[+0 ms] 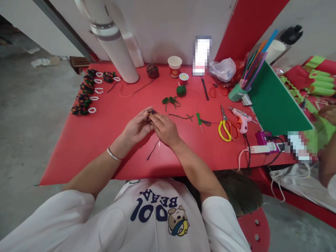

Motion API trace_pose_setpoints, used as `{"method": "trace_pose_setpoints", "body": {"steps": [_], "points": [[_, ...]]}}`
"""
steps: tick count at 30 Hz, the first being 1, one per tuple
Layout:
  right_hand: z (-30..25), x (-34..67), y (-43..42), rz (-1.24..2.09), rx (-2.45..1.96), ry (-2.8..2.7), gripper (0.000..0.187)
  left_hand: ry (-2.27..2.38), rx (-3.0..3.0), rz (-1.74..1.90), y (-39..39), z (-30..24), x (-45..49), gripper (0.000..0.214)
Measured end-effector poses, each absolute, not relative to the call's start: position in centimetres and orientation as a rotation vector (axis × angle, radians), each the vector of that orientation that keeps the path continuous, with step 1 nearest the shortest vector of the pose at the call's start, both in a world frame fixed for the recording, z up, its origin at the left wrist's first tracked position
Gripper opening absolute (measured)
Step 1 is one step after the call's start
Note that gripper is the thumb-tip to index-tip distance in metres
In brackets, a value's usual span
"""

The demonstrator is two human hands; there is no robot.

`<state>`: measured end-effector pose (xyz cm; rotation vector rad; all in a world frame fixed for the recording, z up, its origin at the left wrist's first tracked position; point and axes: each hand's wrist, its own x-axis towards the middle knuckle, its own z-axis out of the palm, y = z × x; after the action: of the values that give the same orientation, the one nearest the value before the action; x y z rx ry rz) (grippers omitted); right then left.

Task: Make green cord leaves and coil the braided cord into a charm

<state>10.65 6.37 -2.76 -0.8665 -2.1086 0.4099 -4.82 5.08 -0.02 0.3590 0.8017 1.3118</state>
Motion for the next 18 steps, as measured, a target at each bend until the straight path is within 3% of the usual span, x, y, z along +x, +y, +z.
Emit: {"method": "trace_pose_setpoints", "body": {"steps": [18], "points": [[-2.6,10.4,5.3,0.153,-0.486,-2.313,0.03,0.795,0.293,1.424,5.5,0.8,-6.4,0.028]]}}
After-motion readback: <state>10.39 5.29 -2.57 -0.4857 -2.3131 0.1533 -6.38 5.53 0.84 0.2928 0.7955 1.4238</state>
